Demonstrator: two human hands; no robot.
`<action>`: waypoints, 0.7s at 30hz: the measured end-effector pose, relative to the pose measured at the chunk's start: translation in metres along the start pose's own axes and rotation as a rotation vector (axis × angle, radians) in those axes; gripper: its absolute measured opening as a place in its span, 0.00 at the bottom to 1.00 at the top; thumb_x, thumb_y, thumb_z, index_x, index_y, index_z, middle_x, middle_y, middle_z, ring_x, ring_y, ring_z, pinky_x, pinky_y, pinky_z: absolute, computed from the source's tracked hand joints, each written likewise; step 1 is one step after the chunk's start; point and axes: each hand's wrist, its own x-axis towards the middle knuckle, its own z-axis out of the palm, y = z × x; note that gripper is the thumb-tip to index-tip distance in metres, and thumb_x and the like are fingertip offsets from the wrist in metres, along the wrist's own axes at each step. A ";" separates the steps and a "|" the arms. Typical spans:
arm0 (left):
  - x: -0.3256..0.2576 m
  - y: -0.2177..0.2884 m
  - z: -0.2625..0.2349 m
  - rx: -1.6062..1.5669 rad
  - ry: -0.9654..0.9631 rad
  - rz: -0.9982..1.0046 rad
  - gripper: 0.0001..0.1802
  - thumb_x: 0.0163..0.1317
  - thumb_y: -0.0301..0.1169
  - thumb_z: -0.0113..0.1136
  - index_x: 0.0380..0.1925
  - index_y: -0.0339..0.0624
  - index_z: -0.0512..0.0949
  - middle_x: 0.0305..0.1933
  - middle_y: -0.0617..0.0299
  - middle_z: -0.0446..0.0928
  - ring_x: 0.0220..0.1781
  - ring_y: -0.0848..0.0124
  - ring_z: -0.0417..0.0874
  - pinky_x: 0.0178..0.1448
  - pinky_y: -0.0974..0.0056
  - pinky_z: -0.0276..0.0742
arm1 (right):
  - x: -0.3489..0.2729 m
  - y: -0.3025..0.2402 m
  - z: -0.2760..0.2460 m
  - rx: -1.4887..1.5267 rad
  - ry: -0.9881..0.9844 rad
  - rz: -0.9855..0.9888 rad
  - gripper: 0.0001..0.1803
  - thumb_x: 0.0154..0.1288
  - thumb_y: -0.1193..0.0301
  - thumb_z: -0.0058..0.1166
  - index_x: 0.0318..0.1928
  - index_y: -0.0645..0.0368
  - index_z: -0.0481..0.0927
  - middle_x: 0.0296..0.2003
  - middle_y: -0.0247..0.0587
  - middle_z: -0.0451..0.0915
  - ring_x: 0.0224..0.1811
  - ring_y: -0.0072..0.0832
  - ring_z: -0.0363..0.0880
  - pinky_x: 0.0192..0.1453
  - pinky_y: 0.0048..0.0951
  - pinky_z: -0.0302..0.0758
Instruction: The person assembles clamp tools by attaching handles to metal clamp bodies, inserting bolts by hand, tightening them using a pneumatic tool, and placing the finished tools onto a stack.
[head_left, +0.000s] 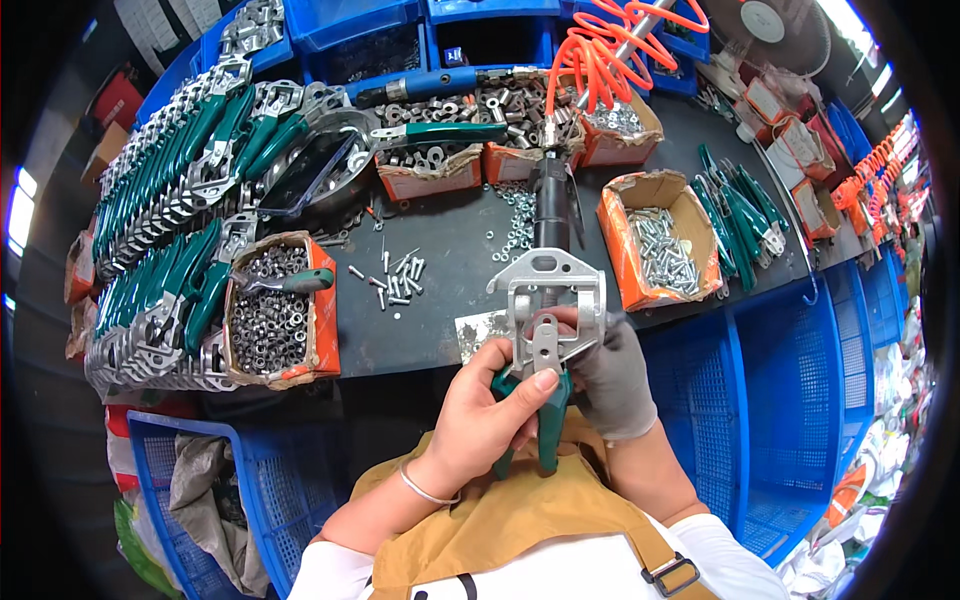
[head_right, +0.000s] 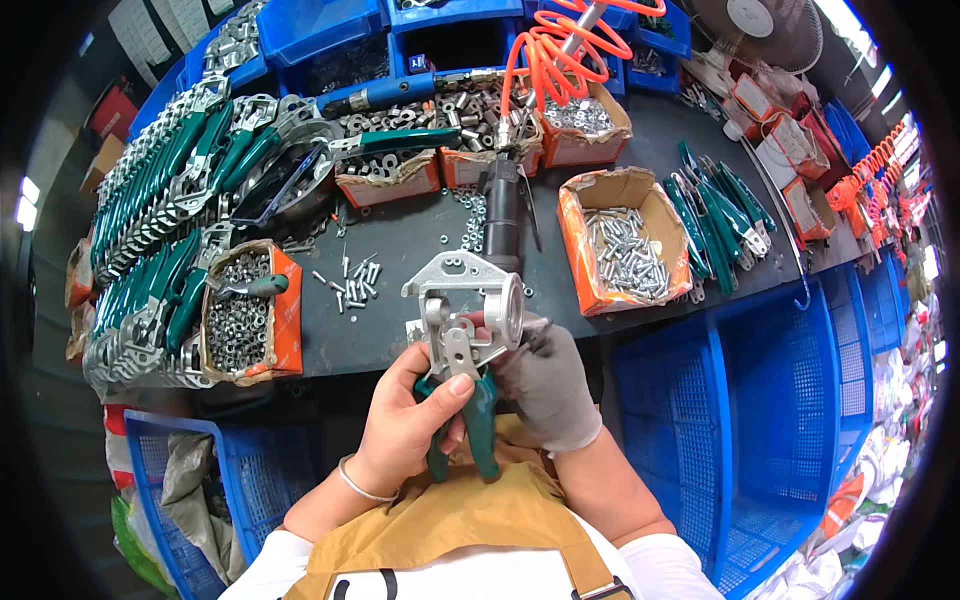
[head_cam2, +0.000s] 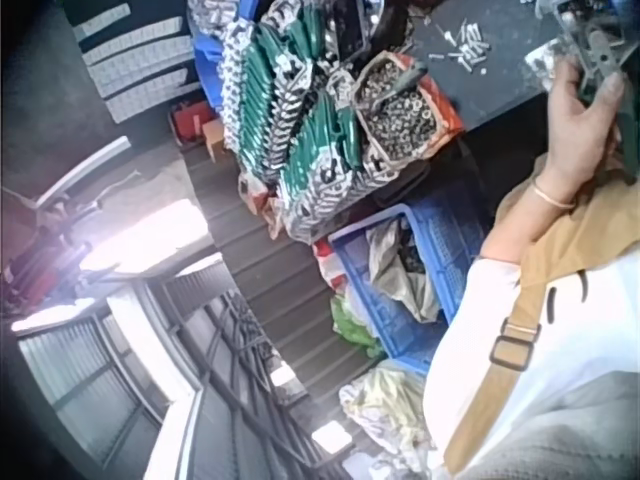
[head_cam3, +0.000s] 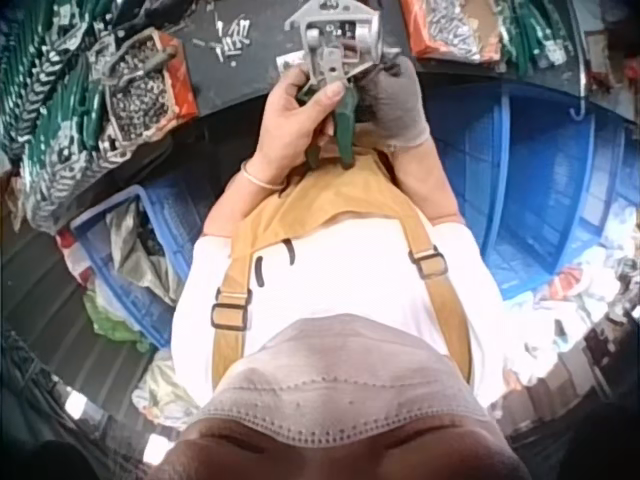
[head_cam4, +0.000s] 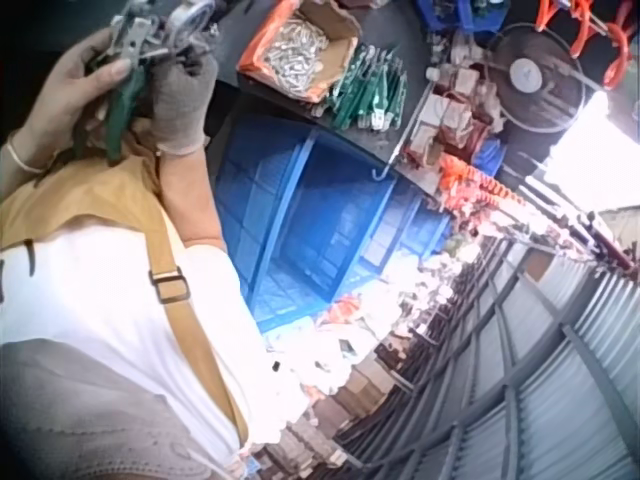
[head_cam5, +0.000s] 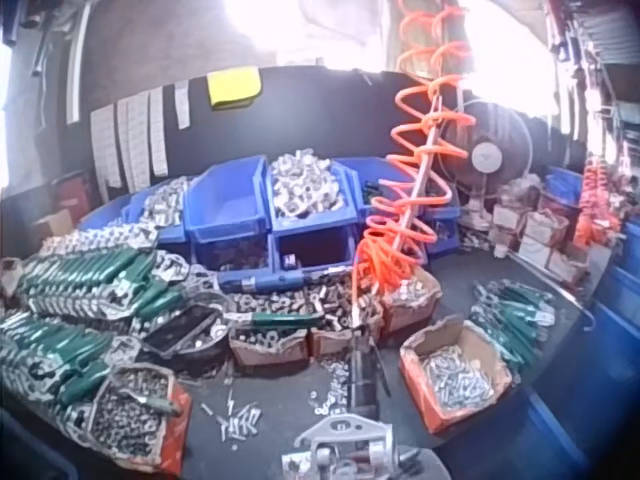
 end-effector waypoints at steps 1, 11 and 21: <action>-0.001 -0.001 0.000 0.000 -0.002 -0.005 0.16 0.65 0.37 0.61 0.43 0.38 0.70 0.25 0.68 0.74 0.19 0.84 0.70 0.20 0.77 0.64 | -0.002 0.006 -0.001 -0.149 0.005 -0.227 0.20 0.67 0.60 0.57 0.48 0.66 0.79 0.37 0.38 0.84 0.38 0.23 0.82 0.43 0.24 0.78; 0.003 -0.027 -0.013 -0.763 -0.340 -0.247 0.17 0.68 0.37 0.55 0.50 0.37 0.70 0.34 0.54 0.77 0.17 0.78 0.72 0.18 0.75 0.67 | -0.023 -0.009 -0.006 -0.707 0.047 -0.690 0.14 0.58 0.82 0.60 0.45 0.61 0.81 0.32 0.43 0.84 0.32 0.28 0.84 0.36 0.24 0.78; -0.005 -0.085 -0.033 -1.122 -0.747 -0.055 0.29 0.61 0.43 0.62 0.52 0.28 0.71 0.40 0.40 0.75 0.18 0.67 0.75 0.17 0.73 0.70 | -0.036 -0.030 0.017 -1.202 -0.196 -1.008 0.20 0.47 0.74 0.65 0.44 0.62 0.79 0.30 0.42 0.79 0.25 0.34 0.79 0.26 0.29 0.75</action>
